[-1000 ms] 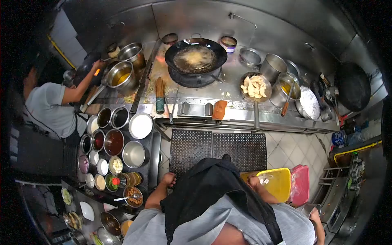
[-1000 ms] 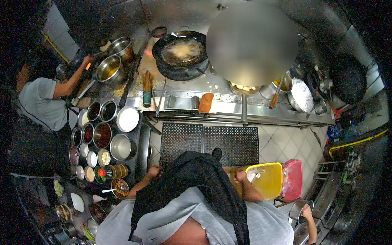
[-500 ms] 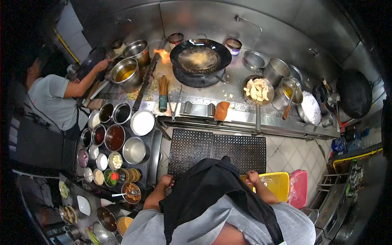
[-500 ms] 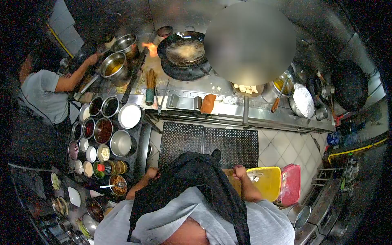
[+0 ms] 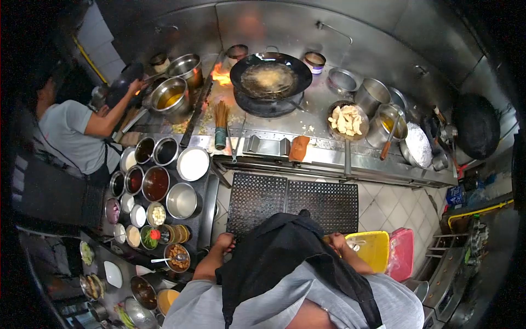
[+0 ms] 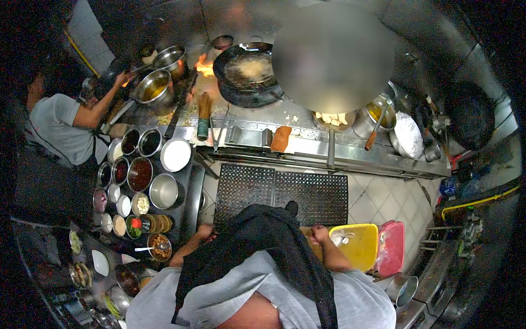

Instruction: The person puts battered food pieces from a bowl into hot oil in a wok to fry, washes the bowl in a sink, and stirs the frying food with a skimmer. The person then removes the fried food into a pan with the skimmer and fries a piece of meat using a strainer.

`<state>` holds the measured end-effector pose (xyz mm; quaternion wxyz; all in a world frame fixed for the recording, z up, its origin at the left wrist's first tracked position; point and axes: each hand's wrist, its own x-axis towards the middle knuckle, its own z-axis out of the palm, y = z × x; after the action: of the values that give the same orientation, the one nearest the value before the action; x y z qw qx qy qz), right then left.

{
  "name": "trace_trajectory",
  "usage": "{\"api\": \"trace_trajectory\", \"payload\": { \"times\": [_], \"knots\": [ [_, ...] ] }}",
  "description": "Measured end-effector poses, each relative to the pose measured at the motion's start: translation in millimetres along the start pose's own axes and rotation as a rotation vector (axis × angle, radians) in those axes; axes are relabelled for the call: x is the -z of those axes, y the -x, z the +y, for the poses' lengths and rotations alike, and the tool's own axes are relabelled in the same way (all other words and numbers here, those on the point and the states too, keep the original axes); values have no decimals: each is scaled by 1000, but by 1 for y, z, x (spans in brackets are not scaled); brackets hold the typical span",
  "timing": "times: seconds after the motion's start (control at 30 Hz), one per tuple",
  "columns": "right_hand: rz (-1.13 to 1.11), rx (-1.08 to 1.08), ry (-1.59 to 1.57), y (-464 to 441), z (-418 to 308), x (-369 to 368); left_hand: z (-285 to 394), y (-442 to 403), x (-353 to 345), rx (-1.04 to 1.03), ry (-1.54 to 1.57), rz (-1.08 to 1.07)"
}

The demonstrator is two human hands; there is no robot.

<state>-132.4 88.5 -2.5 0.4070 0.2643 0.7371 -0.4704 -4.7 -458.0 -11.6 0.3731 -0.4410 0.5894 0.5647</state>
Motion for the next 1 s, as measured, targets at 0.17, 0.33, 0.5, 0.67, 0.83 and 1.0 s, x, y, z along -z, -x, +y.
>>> {"api": "trace_trajectory", "payload": {
  "times": [0.17, 0.33, 0.5, 0.67, 0.83, 1.0],
  "knots": [
    [120, 72, 117, 39, -23, -10, 8, -9, 9, 206, 133, -135],
    [69, 121, 206, 50, -37, -19, 2, 3, -6, -21, 31, 34],
    [25, 125, 212, 30, -28, -18, 4, 8, -7, 10, 17, 15],
    [154, 114, 308, 58, -51, -26, -8, 8, -4, -21, 4, 77],
    [158, 30, -75, 32, -23, -19, -7, 4, -5, -8, -29, 44],
    [104, 168, -396, 11, -3, 15, 45, 20, -15, -70, 14, -13]
  ]
}}
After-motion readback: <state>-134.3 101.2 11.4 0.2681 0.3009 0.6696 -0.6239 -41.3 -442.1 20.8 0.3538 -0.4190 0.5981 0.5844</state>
